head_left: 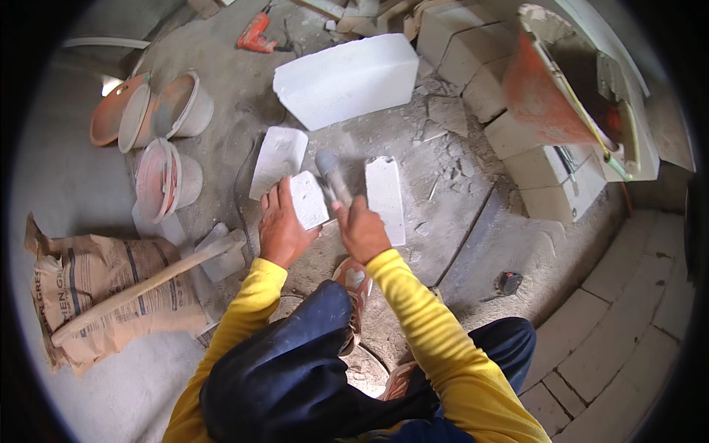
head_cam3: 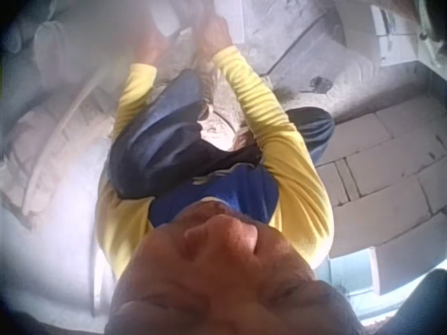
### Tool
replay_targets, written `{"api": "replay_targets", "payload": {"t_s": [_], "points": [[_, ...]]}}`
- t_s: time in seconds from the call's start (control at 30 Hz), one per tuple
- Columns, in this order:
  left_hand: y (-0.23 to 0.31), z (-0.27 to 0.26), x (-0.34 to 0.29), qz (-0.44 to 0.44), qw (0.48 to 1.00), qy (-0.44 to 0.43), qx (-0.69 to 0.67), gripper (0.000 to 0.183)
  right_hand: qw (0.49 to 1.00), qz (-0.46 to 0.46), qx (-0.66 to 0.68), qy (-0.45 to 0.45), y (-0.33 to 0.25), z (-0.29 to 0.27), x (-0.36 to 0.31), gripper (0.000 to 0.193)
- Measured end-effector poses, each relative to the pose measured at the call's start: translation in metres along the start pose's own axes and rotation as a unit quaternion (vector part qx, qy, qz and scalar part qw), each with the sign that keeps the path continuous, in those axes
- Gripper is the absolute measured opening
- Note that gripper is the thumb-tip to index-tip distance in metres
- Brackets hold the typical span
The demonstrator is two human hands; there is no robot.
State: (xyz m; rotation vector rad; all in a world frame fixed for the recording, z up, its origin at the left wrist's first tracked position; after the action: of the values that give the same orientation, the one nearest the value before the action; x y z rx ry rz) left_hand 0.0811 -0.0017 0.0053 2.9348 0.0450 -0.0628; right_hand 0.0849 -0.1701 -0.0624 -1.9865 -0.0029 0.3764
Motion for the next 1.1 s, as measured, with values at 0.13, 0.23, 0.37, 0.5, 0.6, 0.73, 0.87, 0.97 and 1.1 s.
{"api": "replay_targets", "payload": {"t_s": [0.13,0.23,0.37,0.5,0.6,0.73,0.87,0.97,1.1], "points": [[-0.015,0.001,-0.003,-0.008,1.000,0.003,0.030,0.112,0.997,0.008,0.074,0.020,0.007,-0.014,-0.020,0.048],[-0.014,-0.001,-0.007,0.005,0.999,0.010,0.033,0.112,0.982,-0.017,0.177,0.061,-0.058,-0.064,-0.048,0.045],[-0.005,0.002,-0.002,0.008,1.000,0.006,0.022,0.114,0.983,-0.035,0.169,0.063,-0.048,-0.051,-0.059,0.041],[-0.008,0.003,-0.001,0.010,0.999,0.015,0.030,0.114,0.997,-0.008,0.074,0.008,-0.034,-0.040,-0.051,0.038],[-0.012,-0.005,-0.005,0.005,0.999,0.013,0.036,0.114,0.978,-0.073,0.170,0.095,-0.072,-0.068,-0.061,0.037],[0.000,0.001,-0.001,0.010,1.000,0.001,0.011,0.112,0.997,-0.029,0.072,0.018,-0.032,-0.032,-0.051,0.042],[-0.017,0.002,-0.007,0.014,0.999,0.021,0.038,0.112,0.997,-0.024,0.074,0.016,-0.009,-0.022,-0.041,0.045],[-0.008,-0.003,0.010,0.028,0.999,0.036,0.025,0.114,0.972,-0.026,0.209,0.101,-0.054,-0.065,-0.043,0.035],[0.000,0.005,-0.003,0.010,1.000,-0.010,0.017,0.113,0.995,-0.024,0.094,0.032,-0.017,-0.026,-0.043,0.044]]}}
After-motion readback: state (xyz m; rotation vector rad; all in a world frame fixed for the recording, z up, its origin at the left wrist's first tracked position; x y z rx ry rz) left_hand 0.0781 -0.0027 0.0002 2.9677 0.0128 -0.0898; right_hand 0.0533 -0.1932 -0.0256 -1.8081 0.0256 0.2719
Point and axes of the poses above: each hand's wrist, its own x-axis towards the middle knuckle, its own z-axis out of the palm, y = z × x, the point moved 7 cm from there along x, towards the middle knuckle, and after that the axes turned 8 degrees about x, right-handed, at the moved point
